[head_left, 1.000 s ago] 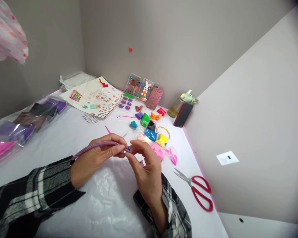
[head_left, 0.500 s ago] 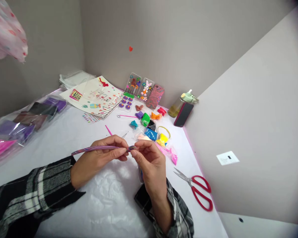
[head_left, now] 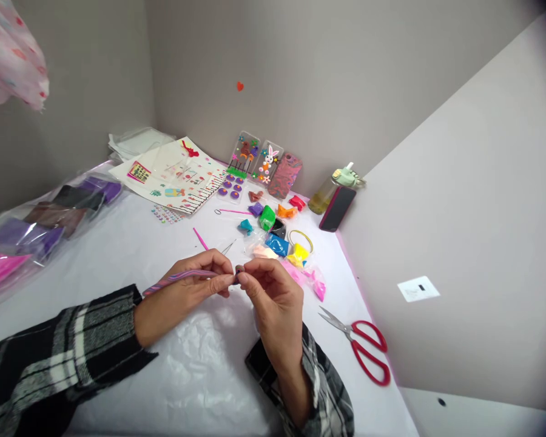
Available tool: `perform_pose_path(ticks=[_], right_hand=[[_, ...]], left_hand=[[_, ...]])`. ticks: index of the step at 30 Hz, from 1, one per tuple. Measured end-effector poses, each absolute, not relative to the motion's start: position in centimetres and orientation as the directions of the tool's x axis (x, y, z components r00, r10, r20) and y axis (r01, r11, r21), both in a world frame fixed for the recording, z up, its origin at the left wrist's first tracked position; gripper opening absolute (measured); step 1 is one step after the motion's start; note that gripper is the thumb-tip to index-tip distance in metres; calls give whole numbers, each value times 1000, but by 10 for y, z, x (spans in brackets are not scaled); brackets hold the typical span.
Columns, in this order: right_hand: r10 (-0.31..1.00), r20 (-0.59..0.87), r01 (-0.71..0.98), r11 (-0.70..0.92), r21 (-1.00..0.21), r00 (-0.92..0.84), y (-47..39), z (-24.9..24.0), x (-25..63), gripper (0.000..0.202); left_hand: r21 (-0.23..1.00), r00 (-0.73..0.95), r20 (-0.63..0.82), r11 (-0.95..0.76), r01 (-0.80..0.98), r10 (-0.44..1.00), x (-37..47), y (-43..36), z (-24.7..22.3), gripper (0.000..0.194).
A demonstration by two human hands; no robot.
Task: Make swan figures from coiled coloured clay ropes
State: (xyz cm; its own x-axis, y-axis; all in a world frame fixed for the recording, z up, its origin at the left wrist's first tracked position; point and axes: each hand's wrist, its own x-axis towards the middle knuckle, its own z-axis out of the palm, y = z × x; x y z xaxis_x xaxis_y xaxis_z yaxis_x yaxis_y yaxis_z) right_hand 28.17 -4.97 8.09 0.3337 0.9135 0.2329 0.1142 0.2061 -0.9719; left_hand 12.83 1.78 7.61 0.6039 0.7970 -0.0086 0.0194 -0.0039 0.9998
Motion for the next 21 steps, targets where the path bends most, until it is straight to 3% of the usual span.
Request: perform_pose_path(ticks=[5, 14, 21], right_hand=[[935, 228, 114, 203, -972, 273, -51, 83, 283, 9], [942, 260, 280, 197, -940, 210, -52, 85, 290, 12], [948, 195, 156, 159, -975, 251, -51, 80, 290, 6]], left_hand=[[999, 608, 11, 11, -34, 794, 128, 18, 76, 21], [998, 618, -5, 43, -46, 786, 120, 21, 73, 20], [999, 632, -11, 41, -33, 775, 121, 22, 75, 21]])
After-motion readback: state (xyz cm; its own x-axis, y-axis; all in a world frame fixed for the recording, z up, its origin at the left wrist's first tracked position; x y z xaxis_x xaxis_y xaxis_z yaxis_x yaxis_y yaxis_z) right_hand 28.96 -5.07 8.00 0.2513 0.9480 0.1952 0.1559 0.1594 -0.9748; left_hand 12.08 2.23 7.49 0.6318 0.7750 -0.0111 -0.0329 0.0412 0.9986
